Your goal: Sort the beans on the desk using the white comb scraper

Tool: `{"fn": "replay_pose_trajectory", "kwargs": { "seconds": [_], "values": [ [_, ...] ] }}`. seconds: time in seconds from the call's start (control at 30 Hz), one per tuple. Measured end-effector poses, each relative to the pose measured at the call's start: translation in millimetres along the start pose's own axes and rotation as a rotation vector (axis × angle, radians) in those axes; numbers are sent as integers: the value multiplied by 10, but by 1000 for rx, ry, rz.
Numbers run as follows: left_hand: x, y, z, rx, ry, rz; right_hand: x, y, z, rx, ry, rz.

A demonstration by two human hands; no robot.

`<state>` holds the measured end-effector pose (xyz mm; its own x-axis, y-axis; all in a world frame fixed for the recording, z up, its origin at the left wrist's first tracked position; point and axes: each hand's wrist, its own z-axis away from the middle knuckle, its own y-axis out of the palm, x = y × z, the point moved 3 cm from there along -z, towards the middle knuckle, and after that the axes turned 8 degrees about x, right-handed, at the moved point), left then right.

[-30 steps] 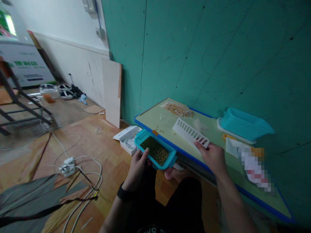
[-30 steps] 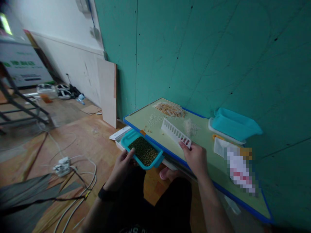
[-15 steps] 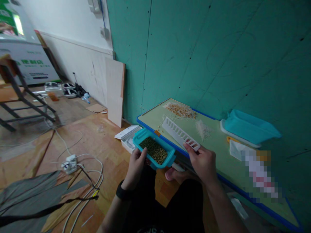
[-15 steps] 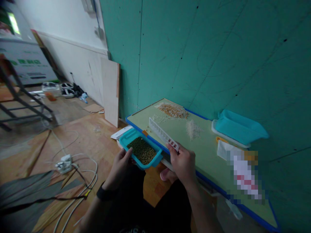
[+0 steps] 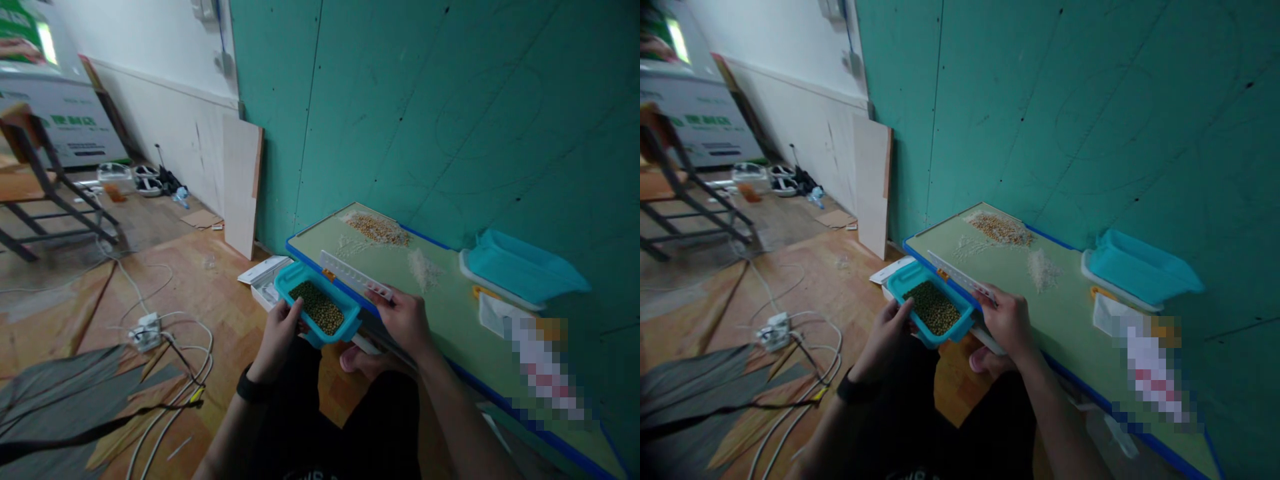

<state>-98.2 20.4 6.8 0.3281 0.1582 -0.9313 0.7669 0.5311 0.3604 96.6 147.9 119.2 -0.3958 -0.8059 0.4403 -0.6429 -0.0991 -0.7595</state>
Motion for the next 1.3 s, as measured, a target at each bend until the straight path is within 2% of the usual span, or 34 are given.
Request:
{"fn": "replay_pose_trajectory", "kwargs": {
  "seconds": [0.13, 0.23, 0.3, 0.37, 0.43, 0.57, 0.67, 0.8, 0.97, 1.3],
  "values": [
    [-8, 25, 24, 14, -4, 13, 88, -53, 88, -55, -47, 33],
    [18, 40, 28, 20, -2, 25, 156, 43, 77, -119, -85, 167],
    [38, 51, 30, 23, -5, 28, 241, 181, 29, -90, -129, 263],
    [52, 62, 34, 18, -7, 30, 362, 347, -67, 13, -165, 355],
    [64, 73, 40, 11, -9, 33, 498, 506, -223, 149, -165, 453],
    [106, 83, 42, 4, -16, 47, 696, 760, -691, 309, -28, 570],
    [161, 87, 33, 15, -17, 39, 744, 957, -1069, 321, 17, 581],
    [225, 88, 28, 1, 1, 41, 687, 1154, -1467, 252, 72, 545],
    [212, 113, 50, 22, -12, 28, 587, 1184, -1741, 199, 239, 508],
    [105, 158, 112, 13, -41, 3, 543, 1134, -1886, 296, 339, 449]
  ]
}}
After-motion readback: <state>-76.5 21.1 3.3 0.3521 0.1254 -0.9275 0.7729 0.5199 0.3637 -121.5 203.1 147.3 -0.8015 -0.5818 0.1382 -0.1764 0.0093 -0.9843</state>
